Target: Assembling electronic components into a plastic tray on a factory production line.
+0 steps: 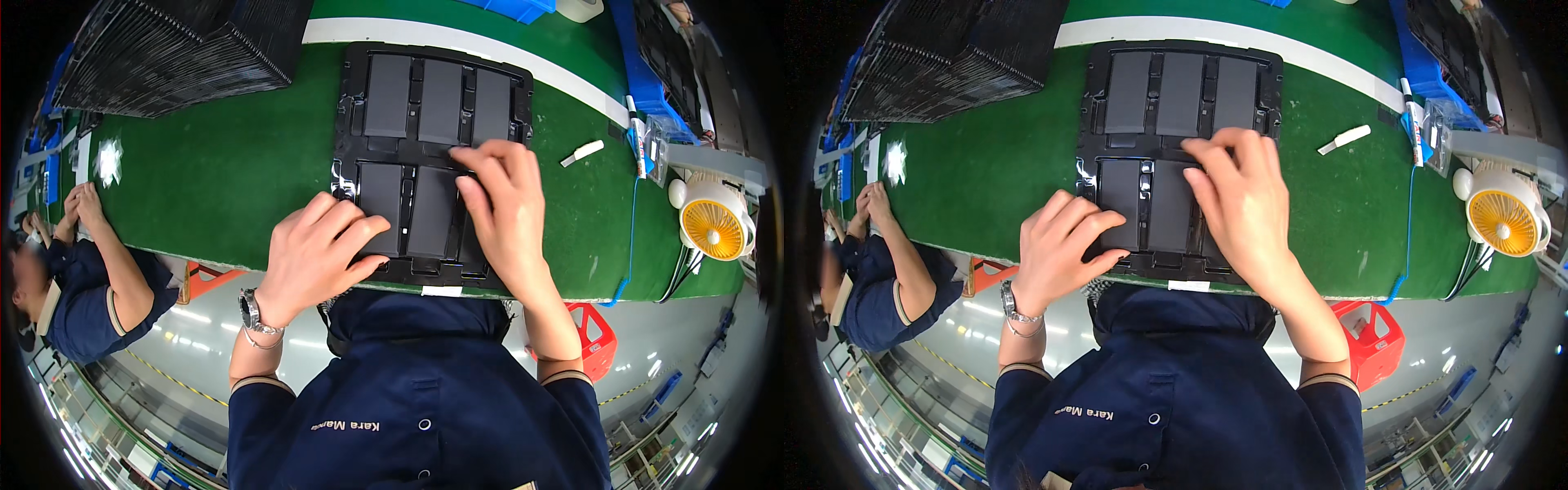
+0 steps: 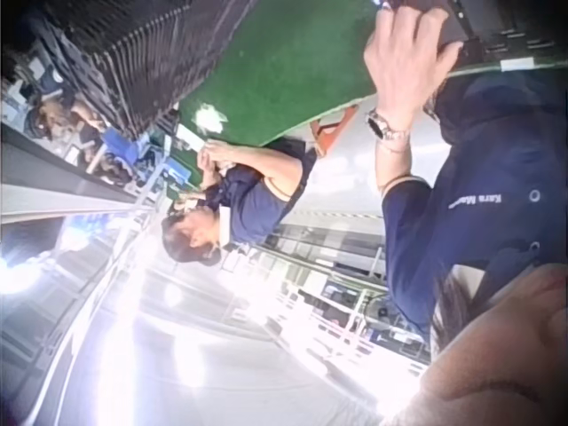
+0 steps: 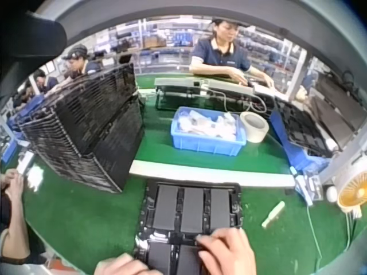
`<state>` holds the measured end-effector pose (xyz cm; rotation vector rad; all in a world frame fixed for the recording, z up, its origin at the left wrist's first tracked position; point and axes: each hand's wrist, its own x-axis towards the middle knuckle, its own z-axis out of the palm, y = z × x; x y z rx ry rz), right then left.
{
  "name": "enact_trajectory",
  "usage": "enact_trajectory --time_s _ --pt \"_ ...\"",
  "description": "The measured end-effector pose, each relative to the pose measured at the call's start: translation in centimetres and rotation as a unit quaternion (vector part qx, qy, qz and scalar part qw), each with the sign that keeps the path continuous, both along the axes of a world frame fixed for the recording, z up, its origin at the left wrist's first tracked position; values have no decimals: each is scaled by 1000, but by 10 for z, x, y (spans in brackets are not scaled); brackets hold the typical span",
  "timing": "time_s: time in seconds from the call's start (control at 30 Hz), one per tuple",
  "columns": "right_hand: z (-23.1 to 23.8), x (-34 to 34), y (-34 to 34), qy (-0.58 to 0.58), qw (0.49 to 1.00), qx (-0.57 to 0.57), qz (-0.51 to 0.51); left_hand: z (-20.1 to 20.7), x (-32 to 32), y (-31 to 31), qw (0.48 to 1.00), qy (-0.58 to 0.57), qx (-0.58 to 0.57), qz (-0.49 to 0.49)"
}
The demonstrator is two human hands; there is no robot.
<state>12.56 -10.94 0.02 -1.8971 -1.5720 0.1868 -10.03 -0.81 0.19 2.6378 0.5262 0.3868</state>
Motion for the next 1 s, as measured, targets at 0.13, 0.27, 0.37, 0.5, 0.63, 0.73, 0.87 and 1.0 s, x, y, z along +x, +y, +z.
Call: enact_trajectory --time_s 0.13,0.27,0.37,0.5,0.63,0.73,0.87,1.0 --pt "3 5 -9 68 997 0 -32 -15 -15 -4 984 -90 -135 74" --pt "3 -14 -19 234 970 -55 31 2 4 -30 802 -149 -539 209" --pt "1 -28 -21 324 944 -41 54 14 4 -37 705 -153 -665 192" --pt "-8 -39 -21 485 873 -27 54 16 12 -46 672 -177 -694 189" --pt "0 -47 -22 603 794 -28 67 14 20 -52 683 -217 -671 191" --pt "0 -45 -21 593 801 -20 82 15 26 -54 692 -227 -658 192" --pt "7 -45 -20 581 810 -11 82 15 31 -55 710 -235 -640 176" --pt "10 -45 -23 492 867 -11 77 14 34 -57 724 -253 -616 178"
